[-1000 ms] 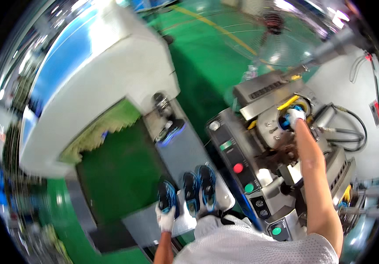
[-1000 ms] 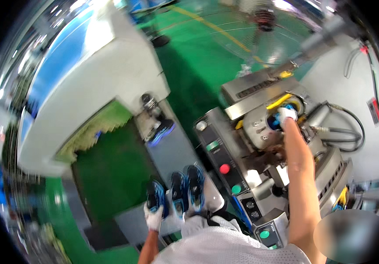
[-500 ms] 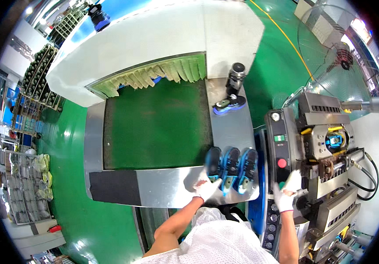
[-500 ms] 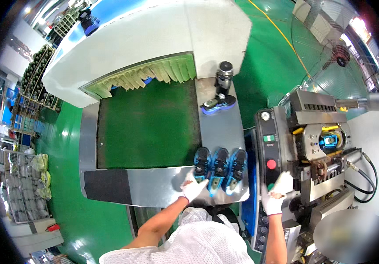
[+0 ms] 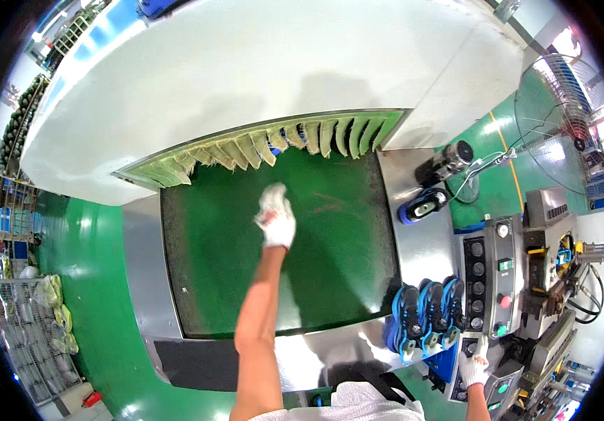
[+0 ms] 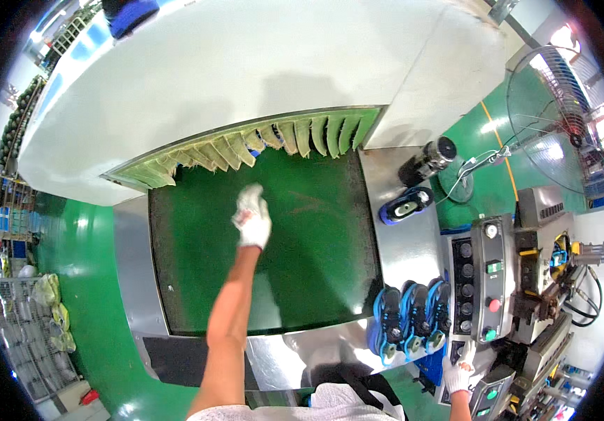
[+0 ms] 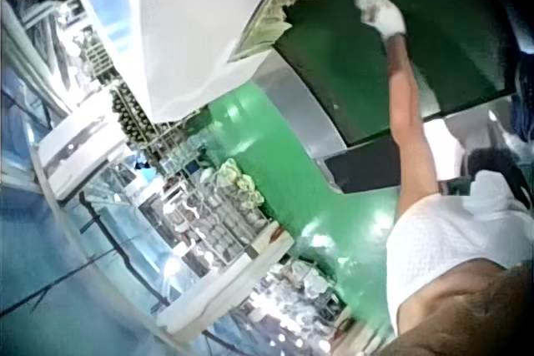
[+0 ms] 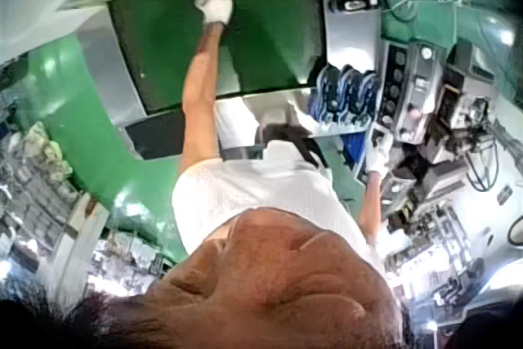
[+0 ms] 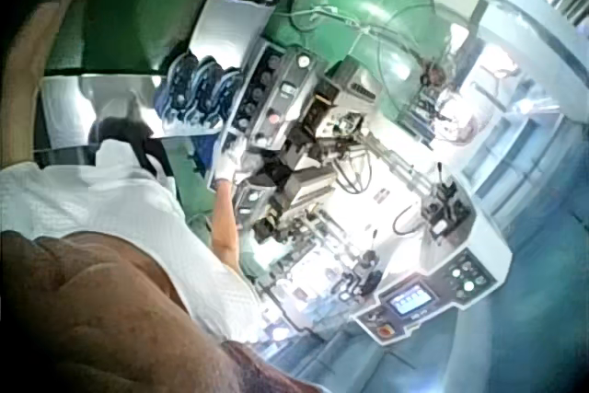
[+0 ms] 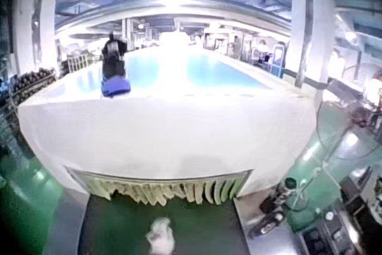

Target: The person processes sneakers by moving them between a heating tunnel and an industrial sole-pressing machine. They pick up blue sneakers from a workspace, place them into machine slots to apply pressure to the soles, and then move them into a conveyor tunnel.

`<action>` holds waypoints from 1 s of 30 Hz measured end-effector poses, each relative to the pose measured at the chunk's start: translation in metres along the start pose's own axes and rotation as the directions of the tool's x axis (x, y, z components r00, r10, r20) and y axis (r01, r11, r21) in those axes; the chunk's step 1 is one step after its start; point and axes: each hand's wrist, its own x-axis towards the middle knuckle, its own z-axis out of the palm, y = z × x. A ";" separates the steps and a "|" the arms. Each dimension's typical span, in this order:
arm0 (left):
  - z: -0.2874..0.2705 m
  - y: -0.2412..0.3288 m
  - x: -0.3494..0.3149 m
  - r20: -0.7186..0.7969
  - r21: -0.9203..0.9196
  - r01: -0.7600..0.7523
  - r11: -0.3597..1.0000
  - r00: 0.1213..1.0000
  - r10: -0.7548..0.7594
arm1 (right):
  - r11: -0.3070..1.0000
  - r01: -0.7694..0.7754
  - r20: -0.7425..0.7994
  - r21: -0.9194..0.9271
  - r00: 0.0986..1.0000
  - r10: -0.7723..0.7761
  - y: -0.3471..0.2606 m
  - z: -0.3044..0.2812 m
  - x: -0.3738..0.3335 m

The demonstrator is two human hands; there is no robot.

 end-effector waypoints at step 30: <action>-0.137 -0.099 0.029 0.297 0.037 0.223 0.974 0.928 -0.224 | 0.921 -0.384 0.408 0.061 0.852 0.328 -0.001 0.049 -0.105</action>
